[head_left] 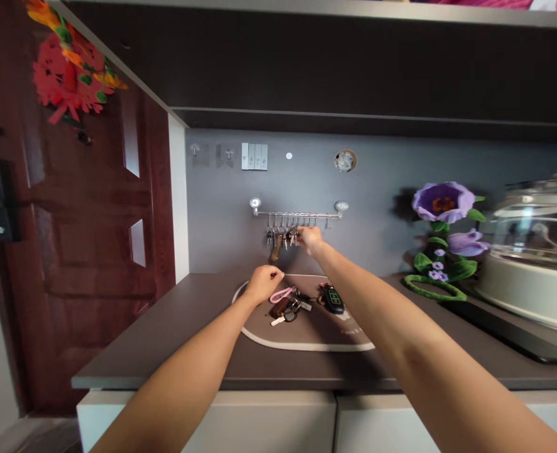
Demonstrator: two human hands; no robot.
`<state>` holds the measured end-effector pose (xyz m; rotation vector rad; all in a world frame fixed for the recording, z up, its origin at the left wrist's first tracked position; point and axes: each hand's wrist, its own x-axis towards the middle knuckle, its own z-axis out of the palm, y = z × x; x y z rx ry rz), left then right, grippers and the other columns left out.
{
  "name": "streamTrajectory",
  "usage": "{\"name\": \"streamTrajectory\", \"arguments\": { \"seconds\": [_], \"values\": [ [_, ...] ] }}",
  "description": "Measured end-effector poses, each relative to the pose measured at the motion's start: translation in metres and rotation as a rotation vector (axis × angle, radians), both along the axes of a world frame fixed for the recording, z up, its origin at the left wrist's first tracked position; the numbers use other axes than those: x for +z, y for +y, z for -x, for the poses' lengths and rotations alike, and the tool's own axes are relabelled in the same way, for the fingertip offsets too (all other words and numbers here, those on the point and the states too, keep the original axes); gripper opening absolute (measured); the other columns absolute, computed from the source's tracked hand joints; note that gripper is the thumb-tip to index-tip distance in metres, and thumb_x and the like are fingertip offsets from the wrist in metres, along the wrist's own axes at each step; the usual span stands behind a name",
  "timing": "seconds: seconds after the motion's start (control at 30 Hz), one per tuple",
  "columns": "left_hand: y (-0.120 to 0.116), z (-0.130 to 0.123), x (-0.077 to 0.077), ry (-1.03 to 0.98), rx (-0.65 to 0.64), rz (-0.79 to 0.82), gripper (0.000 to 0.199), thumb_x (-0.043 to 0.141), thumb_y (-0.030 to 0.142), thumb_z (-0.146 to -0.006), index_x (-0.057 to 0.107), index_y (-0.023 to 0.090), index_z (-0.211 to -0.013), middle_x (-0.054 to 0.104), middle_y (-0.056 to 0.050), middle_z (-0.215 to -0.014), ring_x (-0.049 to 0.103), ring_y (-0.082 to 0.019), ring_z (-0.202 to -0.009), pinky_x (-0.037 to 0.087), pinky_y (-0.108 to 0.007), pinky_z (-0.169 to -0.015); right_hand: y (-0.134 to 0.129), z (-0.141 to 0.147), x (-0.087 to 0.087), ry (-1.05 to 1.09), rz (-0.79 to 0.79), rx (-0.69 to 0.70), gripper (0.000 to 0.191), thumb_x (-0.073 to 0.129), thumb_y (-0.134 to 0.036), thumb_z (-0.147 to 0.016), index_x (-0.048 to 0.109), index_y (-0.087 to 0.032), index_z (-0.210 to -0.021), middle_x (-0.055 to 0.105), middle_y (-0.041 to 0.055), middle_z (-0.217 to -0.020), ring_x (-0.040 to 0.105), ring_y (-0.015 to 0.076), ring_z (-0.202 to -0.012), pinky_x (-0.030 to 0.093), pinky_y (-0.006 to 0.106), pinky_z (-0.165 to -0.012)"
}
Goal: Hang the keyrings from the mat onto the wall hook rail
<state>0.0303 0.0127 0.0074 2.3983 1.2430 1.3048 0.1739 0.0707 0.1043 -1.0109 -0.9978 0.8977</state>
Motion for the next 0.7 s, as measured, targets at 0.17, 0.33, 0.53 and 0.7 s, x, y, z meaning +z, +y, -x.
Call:
{"name": "streamTrajectory", "arguments": {
  "seconds": [0.17, 0.33, 0.53, 0.7],
  "values": [
    [0.002, 0.001, -0.001, -0.01, 0.0, 0.012, 0.025, 0.046, 0.027, -0.075, 0.067, 0.015, -0.073, 0.067, -0.004, -0.073, 0.056, -0.014, -0.066, 0.038, -0.024, -0.062, 0.0, -0.002, -0.007, -0.029, 0.007, 0.031, 0.01, 0.044, -0.006, -0.075, 0.047, -0.015, -0.07, 0.048, -0.0038, -0.048, 0.045, 0.0049, -0.041, 0.051, 0.023, -0.053],
    [0.004, 0.002, -0.002, -0.041, -0.002, 0.047, 0.026, 0.045, 0.029, -0.075, 0.067, 0.015, -0.074, 0.065, -0.004, -0.069, 0.056, -0.015, -0.065, 0.038, -0.024, -0.06, 0.002, -0.004, -0.011, -0.061, 0.01, 0.034, 0.011, 0.043, -0.008, -0.076, 0.048, -0.014, -0.069, 0.045, -0.0042, -0.046, 0.045, 0.0051, -0.042, 0.05, 0.022, -0.051],
    [0.007, 0.004, -0.002, -0.147, -0.004, 0.134, 0.024, 0.049, 0.03, -0.073, 0.066, 0.013, -0.074, 0.064, -0.004, -0.067, 0.055, -0.014, -0.061, 0.039, -0.023, -0.058, 0.006, -0.005, -0.014, -0.105, 0.004, -0.014, 0.012, 0.044, -0.008, -0.073, 0.046, -0.015, -0.065, 0.047, -0.0029, -0.05, 0.045, 0.0058, -0.042, 0.046, 0.021, -0.048],
    [0.012, 0.005, -0.004, -0.203, -0.027, 0.186, 0.024, 0.05, 0.031, -0.072, 0.065, 0.012, -0.075, 0.063, -0.004, -0.065, 0.053, -0.012, -0.056, 0.038, -0.023, -0.055, 0.007, -0.004, -0.016, -0.16, 0.005, -0.028, 0.012, 0.044, -0.008, -0.071, 0.046, -0.016, -0.062, 0.046, -0.003, -0.049, 0.042, 0.0059, -0.041, 0.043, 0.02, -0.047]
  ]
}}
